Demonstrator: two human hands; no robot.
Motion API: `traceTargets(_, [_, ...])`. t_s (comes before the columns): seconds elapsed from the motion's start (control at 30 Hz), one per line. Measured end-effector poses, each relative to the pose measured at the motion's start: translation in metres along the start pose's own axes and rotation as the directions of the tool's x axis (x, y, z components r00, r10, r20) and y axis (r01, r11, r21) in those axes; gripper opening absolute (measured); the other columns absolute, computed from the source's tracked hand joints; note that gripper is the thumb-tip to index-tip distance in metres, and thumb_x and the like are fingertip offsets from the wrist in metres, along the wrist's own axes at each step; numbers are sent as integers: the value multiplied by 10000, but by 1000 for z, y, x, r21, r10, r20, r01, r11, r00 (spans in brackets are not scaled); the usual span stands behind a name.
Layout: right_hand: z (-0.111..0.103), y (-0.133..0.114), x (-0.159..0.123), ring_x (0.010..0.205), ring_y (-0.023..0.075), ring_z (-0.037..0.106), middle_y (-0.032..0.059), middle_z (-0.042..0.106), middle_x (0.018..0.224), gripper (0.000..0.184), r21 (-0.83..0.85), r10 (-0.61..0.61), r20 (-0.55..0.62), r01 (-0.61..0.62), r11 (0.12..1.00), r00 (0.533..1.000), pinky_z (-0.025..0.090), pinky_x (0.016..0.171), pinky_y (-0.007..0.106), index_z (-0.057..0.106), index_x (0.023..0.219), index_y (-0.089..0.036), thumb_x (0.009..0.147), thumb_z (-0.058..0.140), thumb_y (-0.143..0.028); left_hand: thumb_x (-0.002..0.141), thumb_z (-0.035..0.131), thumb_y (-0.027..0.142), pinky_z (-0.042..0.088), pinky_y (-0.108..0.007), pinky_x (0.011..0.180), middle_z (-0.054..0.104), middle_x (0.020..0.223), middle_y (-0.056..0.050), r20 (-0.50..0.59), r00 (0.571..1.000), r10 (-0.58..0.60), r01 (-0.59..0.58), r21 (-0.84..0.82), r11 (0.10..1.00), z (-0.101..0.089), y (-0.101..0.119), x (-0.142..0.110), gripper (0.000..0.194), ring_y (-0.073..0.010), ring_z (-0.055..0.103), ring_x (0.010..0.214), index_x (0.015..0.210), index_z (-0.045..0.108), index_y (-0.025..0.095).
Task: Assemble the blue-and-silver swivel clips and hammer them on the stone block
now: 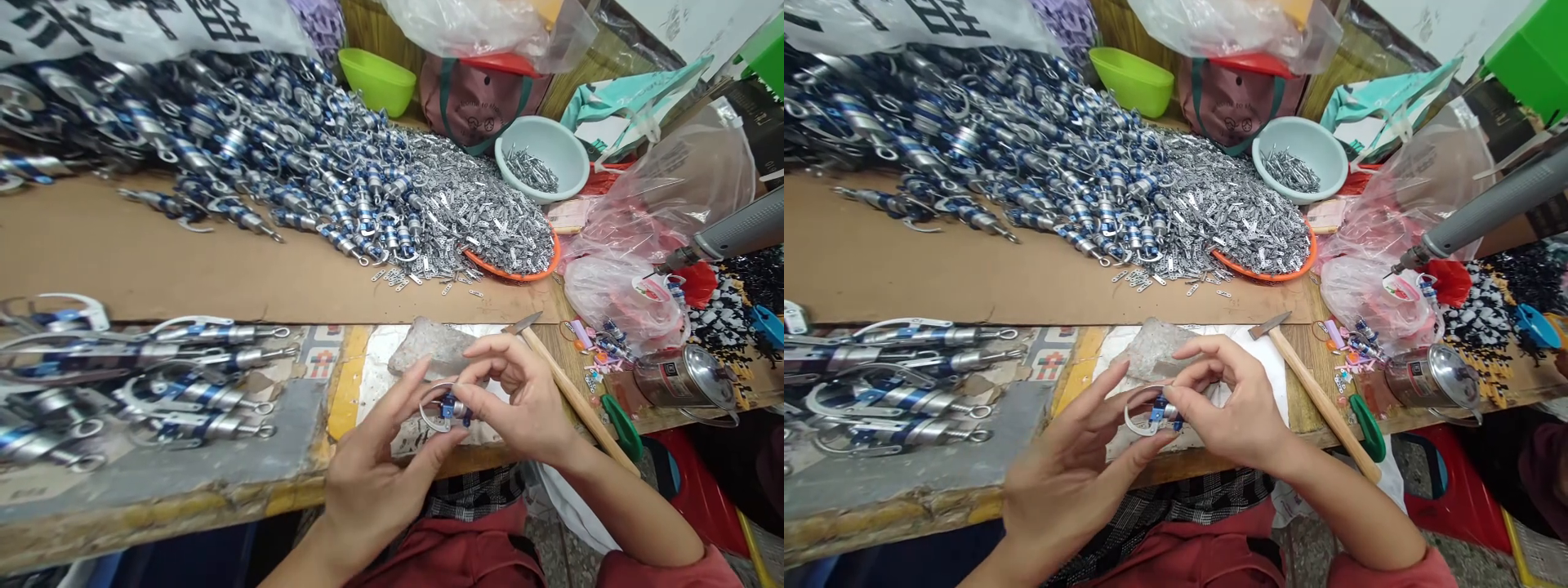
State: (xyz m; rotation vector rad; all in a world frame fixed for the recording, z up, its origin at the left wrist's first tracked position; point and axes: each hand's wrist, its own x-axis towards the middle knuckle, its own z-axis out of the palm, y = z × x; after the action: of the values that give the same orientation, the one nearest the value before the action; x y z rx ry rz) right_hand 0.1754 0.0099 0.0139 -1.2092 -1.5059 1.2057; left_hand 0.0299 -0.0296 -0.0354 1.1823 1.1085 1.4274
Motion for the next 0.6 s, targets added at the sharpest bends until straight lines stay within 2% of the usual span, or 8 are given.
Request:
traceTargets(0.07, [0,-2,-2,590,99,587,-24,618,653,258,-13,34,14,-33,999,999,485,582,223,506,950,-190,723,628,-185,635,725,63,515,-251,876,733,987,44,-69,997,-37,32,-72,997,9,1,-3,680,-135,686,882,1198,540,396])
traceTargets(0.13, [0,-4,-4,583,98,585,-27,620,655,278,-71,47,33,-45,996,998,480,571,216,500,987,-188,739,624,-188,610,744,70,535,-240,833,749,912,41,-126,980,-152,131,-161,978,16,7,-4,655,-133,695,836,1173,565,352])
traceTargets(0.23, [-5,-7,-1,572,99,579,-27,623,655,275,-267,22,120,11,964,993,465,541,205,531,1037,-185,776,616,-195,566,778,113,555,-211,762,755,819,26,-184,908,-375,310,-305,900,19,14,-1,648,-124,700,750,1160,573,269])
traceTargets(0.3, [-15,-5,13,608,113,598,-8,651,698,220,-422,-61,144,117,899,988,472,561,219,589,1003,-187,790,625,-227,546,794,138,559,-196,722,749,766,15,-154,858,-491,407,-381,830,18,15,1,707,-120,695,726,1199,538,227])
traceTargets(0.4, [-33,10,49,841,155,625,55,685,926,145,-737,-234,98,229,637,967,477,753,276,643,948,-174,854,533,-183,511,814,146,554,-170,682,730,708,8,-138,816,-561,472,-400,786,17,14,6,790,-114,685,705,1235,501,180])
traceTargets(0.47, [-41,24,72,915,181,609,83,676,970,204,-892,-171,156,213,398,973,456,786,293,654,932,-156,861,470,-103,506,815,153,551,-172,687,718,691,10,-184,810,-556,460,-389,799,18,15,7,795,-114,681,702,1236,499,174])
traceTargets(0.5, [-43,31,81,905,195,607,95,676,944,222,-924,-121,180,211,321,976,453,766,298,660,904,-146,850,458,-73,511,812,160,549,-176,694,712,683,12,-202,810,-551,452,-383,805,20,17,8,788,-114,680,703,1234,499,177])
traceTargets(0.6, [-40,45,94,839,227,601,130,663,853,240,-939,-60,218,226,259,974,437,686,307,666,821,-117,805,449,-15,534,796,173,545,-185,702,695,665,20,-215,816,-536,441,-366,819,25,20,7,762,-114,676,696,1234,495,190])
